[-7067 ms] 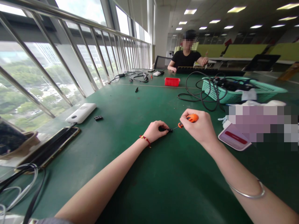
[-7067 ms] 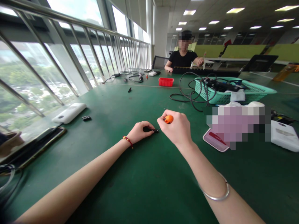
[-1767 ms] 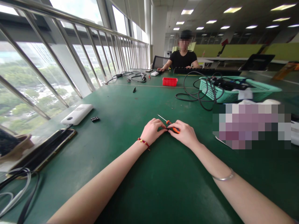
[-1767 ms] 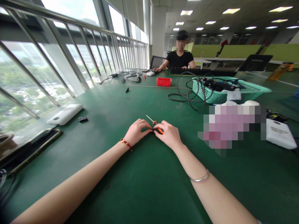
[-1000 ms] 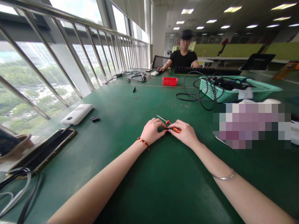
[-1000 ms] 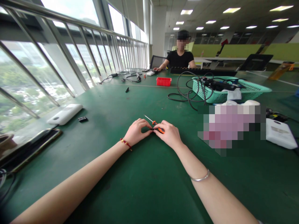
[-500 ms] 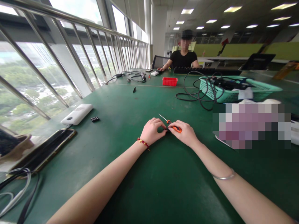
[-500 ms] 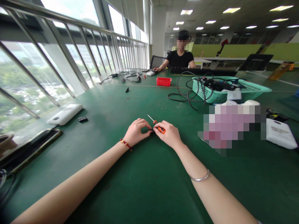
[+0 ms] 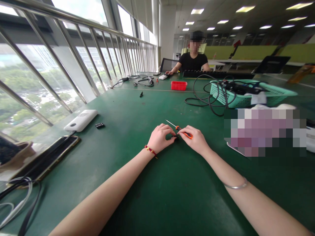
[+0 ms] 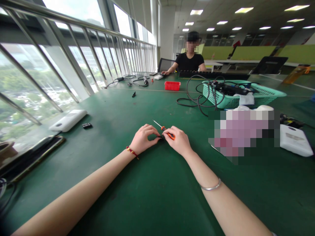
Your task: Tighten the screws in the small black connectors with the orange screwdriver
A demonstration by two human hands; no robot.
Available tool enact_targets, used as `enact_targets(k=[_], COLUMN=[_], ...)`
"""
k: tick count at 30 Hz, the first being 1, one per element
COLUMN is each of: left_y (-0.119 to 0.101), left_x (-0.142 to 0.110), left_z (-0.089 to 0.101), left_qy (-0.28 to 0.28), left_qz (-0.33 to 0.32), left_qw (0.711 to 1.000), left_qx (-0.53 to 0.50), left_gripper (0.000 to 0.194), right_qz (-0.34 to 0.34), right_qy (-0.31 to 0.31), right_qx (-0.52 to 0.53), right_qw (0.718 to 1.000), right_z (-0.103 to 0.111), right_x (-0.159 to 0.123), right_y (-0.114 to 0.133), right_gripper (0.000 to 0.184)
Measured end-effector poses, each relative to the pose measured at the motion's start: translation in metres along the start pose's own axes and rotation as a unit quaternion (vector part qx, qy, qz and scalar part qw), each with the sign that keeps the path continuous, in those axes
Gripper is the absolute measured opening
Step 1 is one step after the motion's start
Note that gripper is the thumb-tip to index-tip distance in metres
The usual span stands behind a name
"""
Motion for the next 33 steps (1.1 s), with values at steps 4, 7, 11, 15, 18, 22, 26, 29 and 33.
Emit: enact_targets(k=[4,7,11,15,18,22,26,29,33], left_y=[0.001,0.001,-0.001,-0.003,-0.004,-0.003,-0.004,-0.008,-0.007], left_x=[0.0,0.0,0.0,0.0,0.0,-0.005,-0.013,-0.016,-0.014], left_z=[0.001,0.001,0.002,0.002,0.003,0.006,0.01,0.008,0.002], left_qy=[-0.011,-0.018,-0.019,-0.018,-0.019,-0.015,0.013,0.032,0.045], left_qz=[-0.001,0.003,-0.001,-0.017,-0.023,-0.021,-0.021,-0.021,-0.005], left_qw=[1.0,1.0,1.0,1.0,0.999,0.999,1.0,0.999,0.999], left_qx=[-0.008,-0.01,-0.003,0.012,0.018,0.021,0.0,-0.017,-0.018], left_gripper=[0.006,0.006,0.006,0.008,0.008,0.01,0.009,0.009,0.009], right_qz=[0.012,0.034,0.051,0.053,0.058,0.017,-0.055,-0.07,-0.077], right_qy=[-0.006,0.006,0.003,0.001,-0.006,-0.092,-0.173,-0.187,-0.186], right_qx=[0.019,0.012,0.006,0.002,0.003,0.009,0.024,0.03,0.042], right_qw=[1.0,0.999,0.999,0.999,0.998,0.996,0.983,0.979,0.979], right_z=[0.002,0.0,-0.002,-0.001,0.001,0.013,0.024,0.026,0.025], right_x=[-0.001,-0.003,-0.003,-0.004,-0.005,-0.007,-0.007,-0.006,-0.004], right_y=[0.002,0.004,0.003,0.004,0.006,0.001,-0.014,-0.023,-0.028], right_gripper=[0.016,0.016,0.015,0.015,0.015,0.017,0.019,0.019,0.02])
Point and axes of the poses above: each hand's wrist, its own x-axis towards the middle knuckle, its own z-axis out of the back of the hand, y = z × x, the point moved 5 cm from there along x, towards the middle knuckle, and after that the axes turned 3 degrees about y, right-handed, at the moved point
